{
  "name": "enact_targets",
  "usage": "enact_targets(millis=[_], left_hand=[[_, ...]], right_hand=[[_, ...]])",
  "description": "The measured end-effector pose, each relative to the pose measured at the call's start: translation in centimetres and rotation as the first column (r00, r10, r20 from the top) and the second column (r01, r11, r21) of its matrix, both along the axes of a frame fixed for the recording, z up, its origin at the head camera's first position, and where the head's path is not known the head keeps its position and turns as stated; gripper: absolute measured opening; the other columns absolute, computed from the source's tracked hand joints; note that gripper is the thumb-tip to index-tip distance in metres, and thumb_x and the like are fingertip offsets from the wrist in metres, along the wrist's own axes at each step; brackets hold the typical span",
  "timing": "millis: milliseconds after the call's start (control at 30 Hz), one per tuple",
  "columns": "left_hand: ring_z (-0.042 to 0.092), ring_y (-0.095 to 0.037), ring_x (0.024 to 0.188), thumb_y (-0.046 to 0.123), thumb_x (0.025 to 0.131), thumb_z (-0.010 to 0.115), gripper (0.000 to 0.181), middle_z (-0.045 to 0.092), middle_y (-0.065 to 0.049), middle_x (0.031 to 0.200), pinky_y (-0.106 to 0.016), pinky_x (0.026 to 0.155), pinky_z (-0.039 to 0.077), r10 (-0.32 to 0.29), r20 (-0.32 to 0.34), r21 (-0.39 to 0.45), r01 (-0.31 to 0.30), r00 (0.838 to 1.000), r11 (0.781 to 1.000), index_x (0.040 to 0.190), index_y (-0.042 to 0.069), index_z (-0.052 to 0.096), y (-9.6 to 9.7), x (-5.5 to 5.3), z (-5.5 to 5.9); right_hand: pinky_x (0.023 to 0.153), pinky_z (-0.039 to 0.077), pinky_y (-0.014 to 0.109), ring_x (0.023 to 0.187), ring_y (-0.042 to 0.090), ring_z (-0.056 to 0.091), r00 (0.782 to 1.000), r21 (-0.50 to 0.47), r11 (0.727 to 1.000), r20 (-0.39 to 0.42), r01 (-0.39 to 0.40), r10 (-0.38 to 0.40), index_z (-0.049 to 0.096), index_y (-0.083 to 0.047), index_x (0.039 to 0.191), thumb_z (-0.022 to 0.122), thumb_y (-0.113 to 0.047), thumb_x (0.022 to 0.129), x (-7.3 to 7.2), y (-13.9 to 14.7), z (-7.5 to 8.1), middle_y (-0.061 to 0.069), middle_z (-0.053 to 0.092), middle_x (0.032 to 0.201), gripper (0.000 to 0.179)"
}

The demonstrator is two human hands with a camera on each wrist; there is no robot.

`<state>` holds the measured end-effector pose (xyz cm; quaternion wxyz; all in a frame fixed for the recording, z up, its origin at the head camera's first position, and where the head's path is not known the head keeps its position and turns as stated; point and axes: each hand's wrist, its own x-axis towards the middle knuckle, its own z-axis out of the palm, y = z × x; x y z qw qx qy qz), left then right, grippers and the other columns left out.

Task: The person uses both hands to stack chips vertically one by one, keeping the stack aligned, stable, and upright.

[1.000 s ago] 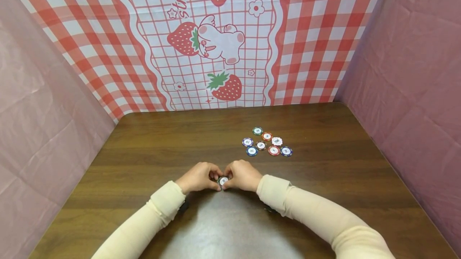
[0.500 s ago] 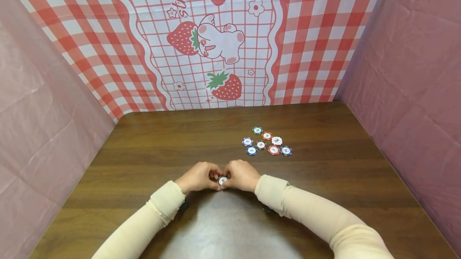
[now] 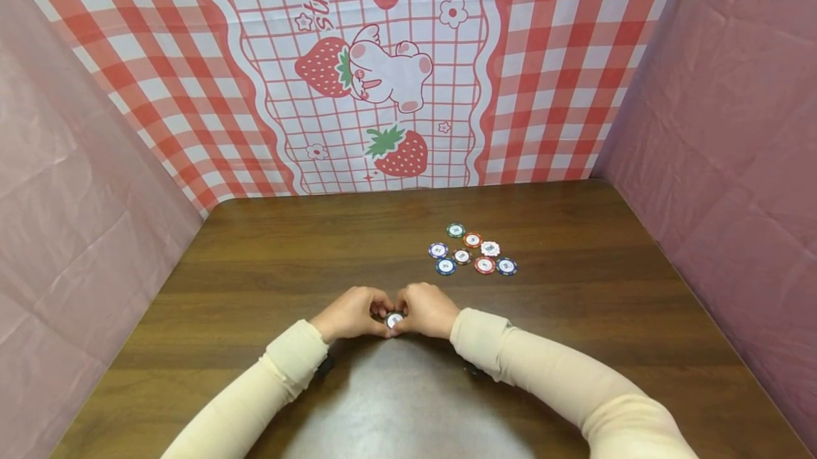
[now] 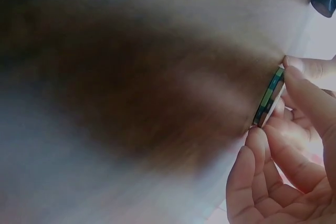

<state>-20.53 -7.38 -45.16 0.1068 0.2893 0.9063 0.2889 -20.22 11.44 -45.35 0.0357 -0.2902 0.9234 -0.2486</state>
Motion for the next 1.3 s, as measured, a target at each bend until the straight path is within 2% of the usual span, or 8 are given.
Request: enact_targets(millis=[200, 333, 467, 733, 1000, 1133, 1300], left_hand=[[0.06, -0.006, 0.074, 0.021, 0.069, 0.088, 0.028, 0.069, 0.004, 0.08, -0.022, 0.069, 0.046, -0.004, -0.007, 0.0, 0.004, 1.0, 1.0, 0.091, 0.013, 0.073, -0.1, 0.0, 0.0], [0.059, -0.006, 0.074, 0.02, 0.069, 0.088, 0.027, 0.068, 0.004, 0.079, -0.022, 0.069, 0.047, 0.002, 0.001, -0.008, -0.002, 1.0, 1.0, 0.091, 0.013, 0.073, -0.1, 0.0, 0.1], [0.059, -0.006, 0.074, 0.02, 0.069, 0.088, 0.027, 0.068, 0.004, 0.08, -0.022, 0.069, 0.046, 0.008, 0.012, -0.011, -0.008, 1.0, 1.0, 0.091, 0.013, 0.073, -0.2, -0.1, 0.0], [0.057, -0.005, 0.073, 0.019, 0.069, 0.088, 0.027, 0.067, 0.004, 0.079, -0.021, 0.069, 0.046, 0.013, 0.012, -0.01, -0.013, 1.0, 1.0, 0.091, 0.012, 0.073, -0.2, -0.1, 0.1], [0.059, -0.008, 0.074, 0.016, 0.069, 0.087, 0.027, 0.068, 0.001, 0.08, -0.021, 0.07, 0.045, 0.002, 0.015, 0.005, -0.002, 1.0, 1.0, 0.092, 0.011, 0.074, 0.0, 0.0, -0.1], [0.059, -0.008, 0.074, 0.016, 0.069, 0.087, 0.027, 0.068, 0.002, 0.08, -0.021, 0.071, 0.045, 0.004, 0.024, 0.004, -0.004, 1.0, 1.0, 0.092, 0.011, 0.074, 0.0, 0.0, -0.1], [0.057, -0.007, 0.074, 0.016, 0.069, 0.087, 0.027, 0.068, 0.002, 0.08, -0.021, 0.071, 0.044, 0.01, 0.028, 0.0, -0.01, 1.0, 1.0, 0.092, 0.012, 0.074, -0.1, 0.0, 0.0]], right_hand=[[0.064, 0.045, 0.02, 0.068, 0.003, 0.053, 0.999, -0.04, 0.999, 0.025, -0.024, 0.025, 0.074, -0.012, 0.087, 0.086, -0.03, 0.07, -0.2, 0.4, 0.4, -0.004, 0.065, 0.075, 0.027], [0.065, 0.047, 0.021, 0.071, 0.006, 0.057, 1.0, -0.087, 0.996, 0.02, -0.018, 0.02, 0.073, -0.007, 0.096, 0.086, -0.03, 0.071, -0.4, 1.0, 0.8, -0.001, 0.067, 0.078, 0.035], [0.067, 0.049, 0.022, 0.075, 0.01, 0.061, 0.999, -0.14, 0.99, 0.034, 0.023, -0.018, 0.07, -0.003, 0.106, 0.085, -0.031, 0.073, -0.7, 1.7, 1.3, 0.0, 0.068, 0.082, 0.046], [0.065, 0.049, 0.022, 0.071, 0.005, 0.058, 0.996, -0.298, 0.951, 0.045, 0.088, -0.078, 0.067, -0.002, 0.117, 0.083, -0.028, 0.077, -1.2, 4.2, 1.8, 0.005, 0.069, 0.089, 0.05], [0.067, 0.051, 0.022, 0.073, 0.008, 0.06, 0.98, -0.389, 0.901, 0.028, 0.19, -0.195, 0.066, -0.005, 0.121, 0.082, -0.023, 0.078, -1.4, 7.9, 1.8, 0.007, 0.069, 0.093, 0.049], [0.067, 0.05, 0.02, 0.074, 0.008, 0.06, 0.965, -0.399, 0.882, 0.032, 0.252, -0.261, 0.064, -0.003, 0.123, 0.081, -0.022, 0.079, -1.6, 10.0, 1.8, 0.012, 0.069, 0.094, 0.051], [0.065, 0.049, 0.019, 0.074, 0.006, 0.06, 0.941, -0.373, 0.87, 0.026, 0.321, -0.336, 0.061, -0.003, 0.128, 0.08, -0.026, 0.081, -1.9, 12.5, 1.7, 0.012, 0.071, 0.096, 0.055]])
